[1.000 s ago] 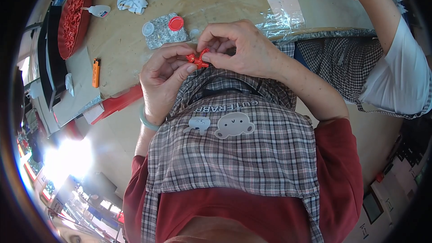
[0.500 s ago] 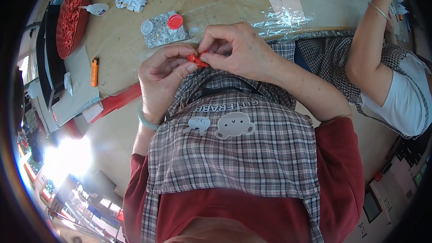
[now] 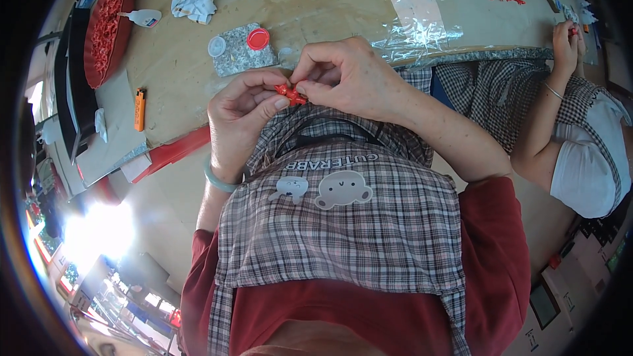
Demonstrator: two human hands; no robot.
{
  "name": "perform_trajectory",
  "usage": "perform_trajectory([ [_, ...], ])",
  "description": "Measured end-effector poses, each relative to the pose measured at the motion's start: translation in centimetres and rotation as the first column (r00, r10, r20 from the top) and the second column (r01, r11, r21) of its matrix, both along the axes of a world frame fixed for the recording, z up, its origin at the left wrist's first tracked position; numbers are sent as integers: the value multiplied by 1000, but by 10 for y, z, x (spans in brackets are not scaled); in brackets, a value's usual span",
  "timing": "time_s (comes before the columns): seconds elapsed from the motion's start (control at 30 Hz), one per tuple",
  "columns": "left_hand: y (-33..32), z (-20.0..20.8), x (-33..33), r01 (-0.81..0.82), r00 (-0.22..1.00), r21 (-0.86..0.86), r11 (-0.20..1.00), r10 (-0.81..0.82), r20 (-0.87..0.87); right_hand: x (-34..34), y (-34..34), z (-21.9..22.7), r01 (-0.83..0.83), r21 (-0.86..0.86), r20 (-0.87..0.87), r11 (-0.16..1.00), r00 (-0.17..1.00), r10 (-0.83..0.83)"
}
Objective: The person assembles small red toy parts by hand at a factory table, applying glue from a bottle with a small applicator brush.
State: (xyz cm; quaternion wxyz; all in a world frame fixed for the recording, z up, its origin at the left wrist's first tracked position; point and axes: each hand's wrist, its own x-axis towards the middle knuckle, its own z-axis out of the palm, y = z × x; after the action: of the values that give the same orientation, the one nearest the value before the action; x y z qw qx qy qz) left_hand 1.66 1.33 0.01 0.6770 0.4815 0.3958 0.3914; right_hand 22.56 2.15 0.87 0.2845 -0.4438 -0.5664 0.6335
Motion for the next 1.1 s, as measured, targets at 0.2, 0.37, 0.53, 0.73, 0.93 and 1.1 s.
perform_trajectory([
  [0.2, -1, -2, 0, -13, 1000, -9, 1000, 13, 5, -1, 0, -3, 39, 55, -22, 998, 999, -38],
  [0.37, -1, 0, 0, -9, 1000, -22, 1000, 9, -2, 0, 0, -4, 35, 18, -47, 999, 998, -34],
  [0.53, -1, -1, 0, -10, 1000, -15, 1000, 10, 2, 1, 2, -3, 1, -11, -45, 1000, 999, -2],
  [0.73, -1, 1, 0, -25, 999, 22, 999, 26, -37, -3, -2, -2, 15, -7, -27, 1000, 1000, -15],
  [0.93, -2, 3, 0, -25, 997, 53, 998, 28, -67, -5, -3, -2, 40, -28, -26, 999, 999, -41],
  [1.1, -3, 3, 0, -44, 997, 44, 998, 47, -68, -7, -4, -3, 51, -28, -33, 998, 998, -52],
])
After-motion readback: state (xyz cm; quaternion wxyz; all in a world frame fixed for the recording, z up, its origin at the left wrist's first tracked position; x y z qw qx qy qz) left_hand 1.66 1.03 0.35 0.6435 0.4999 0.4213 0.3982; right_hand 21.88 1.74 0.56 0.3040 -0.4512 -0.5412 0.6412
